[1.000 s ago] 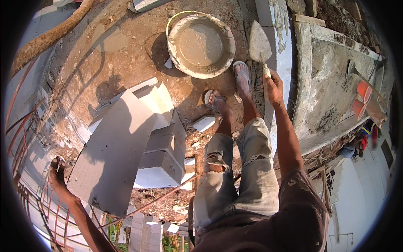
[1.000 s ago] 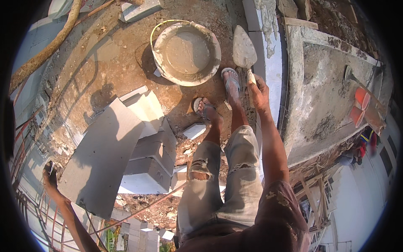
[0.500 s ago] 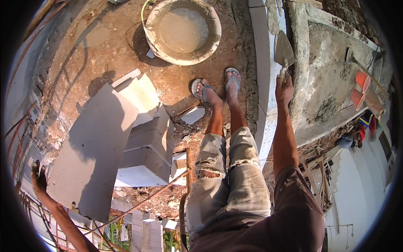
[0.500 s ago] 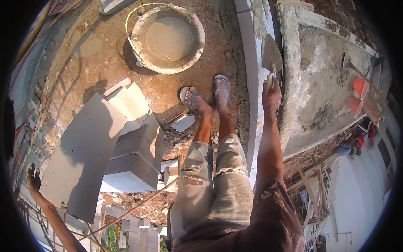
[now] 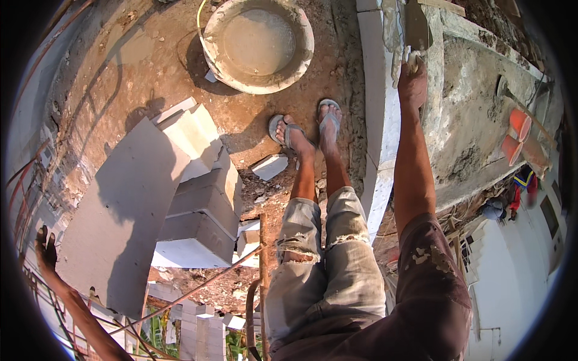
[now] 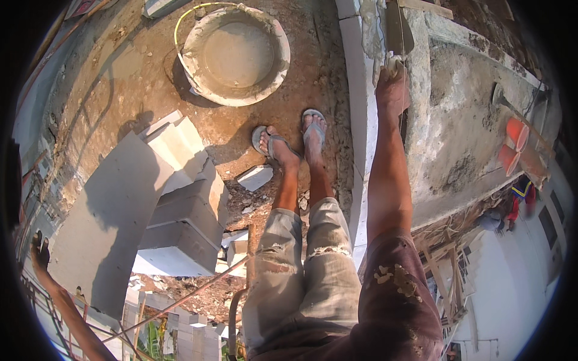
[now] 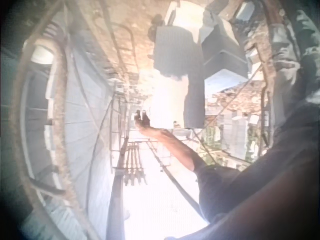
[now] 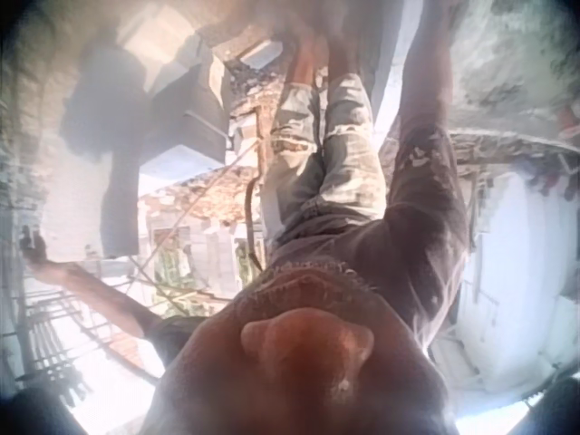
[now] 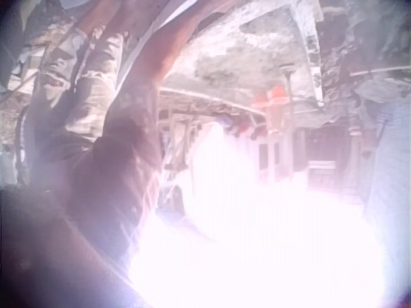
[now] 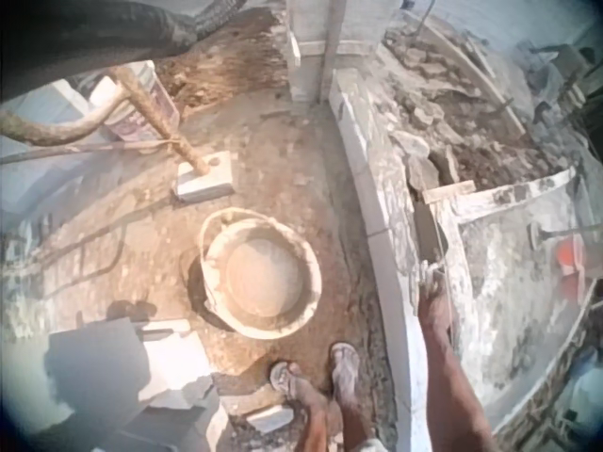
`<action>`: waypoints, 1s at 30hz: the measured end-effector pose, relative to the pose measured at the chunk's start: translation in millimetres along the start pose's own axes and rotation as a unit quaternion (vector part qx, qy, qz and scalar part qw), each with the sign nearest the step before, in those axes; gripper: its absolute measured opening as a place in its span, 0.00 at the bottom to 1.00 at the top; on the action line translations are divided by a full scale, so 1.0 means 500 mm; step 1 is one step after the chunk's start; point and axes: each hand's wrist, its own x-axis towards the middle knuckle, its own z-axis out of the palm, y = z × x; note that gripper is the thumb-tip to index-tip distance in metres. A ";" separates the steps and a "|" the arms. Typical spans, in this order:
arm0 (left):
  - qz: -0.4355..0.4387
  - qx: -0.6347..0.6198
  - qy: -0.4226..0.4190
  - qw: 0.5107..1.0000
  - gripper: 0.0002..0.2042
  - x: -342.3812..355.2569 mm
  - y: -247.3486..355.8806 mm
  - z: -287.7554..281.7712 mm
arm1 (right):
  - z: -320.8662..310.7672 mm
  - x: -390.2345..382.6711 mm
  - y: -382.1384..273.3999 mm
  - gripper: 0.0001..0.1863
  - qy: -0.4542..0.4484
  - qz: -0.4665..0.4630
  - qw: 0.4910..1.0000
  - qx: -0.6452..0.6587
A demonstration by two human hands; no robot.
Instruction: The person measures and marks a white tile, then uses a hand saw to cut it. They apply mortar to a wall section with a trowel and place the cut tile onto the mortar, pressing it into position.
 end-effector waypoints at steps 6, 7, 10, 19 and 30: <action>0.115 0.473 -0.119 0.865 0.23 0.162 -0.098 -0.368 | 0.010 -0.109 -0.030 0.24 -0.054 0.022 0.998 0.001; 0.157 0.454 -0.159 0.863 0.23 0.175 -0.124 -0.357 | -0.007 -0.123 -0.033 0.24 -0.073 0.035 0.997 -0.019; 0.246 0.467 -0.202 0.825 0.22 0.177 -0.148 -0.352 | -0.038 -0.218 -0.094 0.25 -0.051 -0.069 0.994 0.064; 0.231 0.736 0.010 0.637 0.24 0.090 -0.057 -0.299 | 0.289 -0.246 -0.478 0.16 -0.312 -0.239 0.916 -0.079; 0.113 0.988 0.042 -0.094 0.30 -0.042 0.003 -0.164 | 0.089 -0.329 -0.294 0.22 -0.405 0.030 0.851 0.332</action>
